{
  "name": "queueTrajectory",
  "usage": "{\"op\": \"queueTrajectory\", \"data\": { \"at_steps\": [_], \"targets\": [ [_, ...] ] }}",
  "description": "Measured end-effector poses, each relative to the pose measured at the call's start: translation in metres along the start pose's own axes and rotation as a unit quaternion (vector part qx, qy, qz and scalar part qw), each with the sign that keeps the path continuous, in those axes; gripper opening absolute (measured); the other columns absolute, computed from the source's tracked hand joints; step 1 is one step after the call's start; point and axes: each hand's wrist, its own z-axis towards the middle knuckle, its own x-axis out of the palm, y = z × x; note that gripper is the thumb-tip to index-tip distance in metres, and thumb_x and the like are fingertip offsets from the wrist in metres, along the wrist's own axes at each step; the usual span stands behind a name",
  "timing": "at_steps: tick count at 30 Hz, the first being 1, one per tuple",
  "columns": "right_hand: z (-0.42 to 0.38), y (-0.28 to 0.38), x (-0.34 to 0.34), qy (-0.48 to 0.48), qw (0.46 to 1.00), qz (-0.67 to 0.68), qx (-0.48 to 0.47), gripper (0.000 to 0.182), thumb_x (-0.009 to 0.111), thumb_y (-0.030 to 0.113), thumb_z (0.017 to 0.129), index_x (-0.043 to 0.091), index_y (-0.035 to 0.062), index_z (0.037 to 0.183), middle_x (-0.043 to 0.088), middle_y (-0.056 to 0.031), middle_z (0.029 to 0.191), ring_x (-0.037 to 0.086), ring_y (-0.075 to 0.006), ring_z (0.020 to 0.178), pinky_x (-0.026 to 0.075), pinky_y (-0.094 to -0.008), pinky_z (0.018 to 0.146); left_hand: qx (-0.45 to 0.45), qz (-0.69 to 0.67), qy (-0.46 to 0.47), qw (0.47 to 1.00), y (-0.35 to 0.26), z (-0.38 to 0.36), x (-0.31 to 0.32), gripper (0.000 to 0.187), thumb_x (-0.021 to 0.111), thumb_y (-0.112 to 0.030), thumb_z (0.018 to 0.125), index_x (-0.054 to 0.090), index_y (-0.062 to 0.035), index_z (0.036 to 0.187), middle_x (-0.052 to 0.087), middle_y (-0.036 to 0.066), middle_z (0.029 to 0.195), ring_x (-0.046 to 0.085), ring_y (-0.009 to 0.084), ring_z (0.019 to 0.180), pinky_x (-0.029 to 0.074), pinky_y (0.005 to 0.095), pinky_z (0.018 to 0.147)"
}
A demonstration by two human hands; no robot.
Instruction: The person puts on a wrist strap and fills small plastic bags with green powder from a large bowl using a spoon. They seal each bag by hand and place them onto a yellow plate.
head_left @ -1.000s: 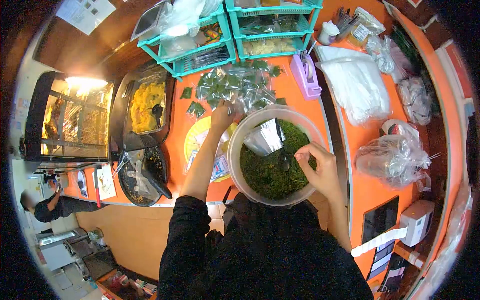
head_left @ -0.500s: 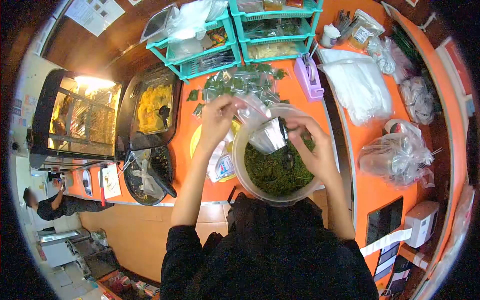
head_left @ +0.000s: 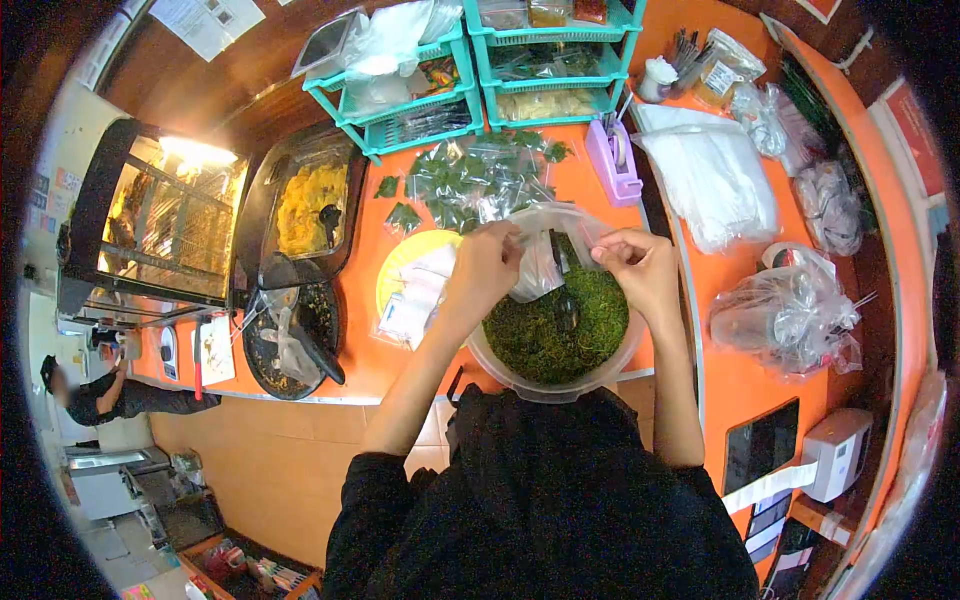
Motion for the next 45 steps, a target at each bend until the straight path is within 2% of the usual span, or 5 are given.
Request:
{"op": "queueTrajectory", "data": {
  "at_steps": [15,21,33,40,45],
  "targets": [
    [-0.031,0.027,0.008,0.172,0.972,0.16,-0.016,0.008,0.069,0.001,0.09,0.064,0.0005,0.084,0.068,-0.0039,0.072,0.063,-0.0106,0.061,0.047,-0.0265,0.056,-0.022,-0.391,-0.072,0.917,-0.067,-0.022,0.015,0.008,0.061,-0.01,0.1,0.061,-0.0035,0.095,0.055,-0.001,0.067,0.056,0.0078,0.063,0.046,0.0245,0.059],
    [-0.032,0.021,0.011,0.166,0.974,0.149,-0.033,0.01,0.071,0.004,0.089,0.064,0.0016,0.083,0.067,-0.0039,0.071,0.062,-0.0087,0.062,0.047,-0.0258,0.057,-0.057,-0.214,0.212,0.952,-0.056,-0.033,-0.011,0.025,0.054,-0.018,0.105,0.064,0.0012,0.091,0.065,0.007,0.074,0.065,0.0108,0.069,0.052,0.0277,0.064],
    [-0.034,0.006,0.016,0.167,0.971,0.028,-0.167,0.015,0.072,0.014,0.083,0.062,0.0026,0.078,0.06,-0.0119,0.065,0.06,-0.0186,0.055,0.046,-0.0332,0.054,0.107,-0.102,0.144,0.978,-0.067,-0.041,-0.016,0.014,0.064,-0.007,0.091,0.062,0.0045,0.083,0.058,0.019,0.066,0.062,0.0203,0.058,0.047,0.0403,0.058],
    [-0.034,0.011,0.011,0.09,0.97,-0.107,-0.199,0.015,0.069,0.015,0.08,0.063,0.0072,0.07,0.064,-0.0113,0.062,0.064,-0.0311,0.056,0.049,-0.042,0.054,-0.057,-0.055,0.212,0.974,-0.072,-0.047,-0.029,0.022,0.069,-0.01,0.084,0.059,0.0034,0.07,0.056,0.016,0.057,0.059,0.0324,0.055,0.046,0.0411,0.056],
    [-0.029,0.033,0.009,0.028,0.964,-0.183,-0.191,0.008,0.066,0.011,0.083,0.062,0.0041,0.085,0.068,-0.0155,0.08,0.067,-0.0345,0.072,0.052,-0.0457,0.062,0.033,0.074,-0.001,0.997,-0.077,-0.044,-0.024,0.046,0.076,-0.012,0.079,0.061,-0.0028,0.121,0.066,0.018,0.099,0.067,0.0274,0.076,0.056,0.0399,0.07]
  ]
}}
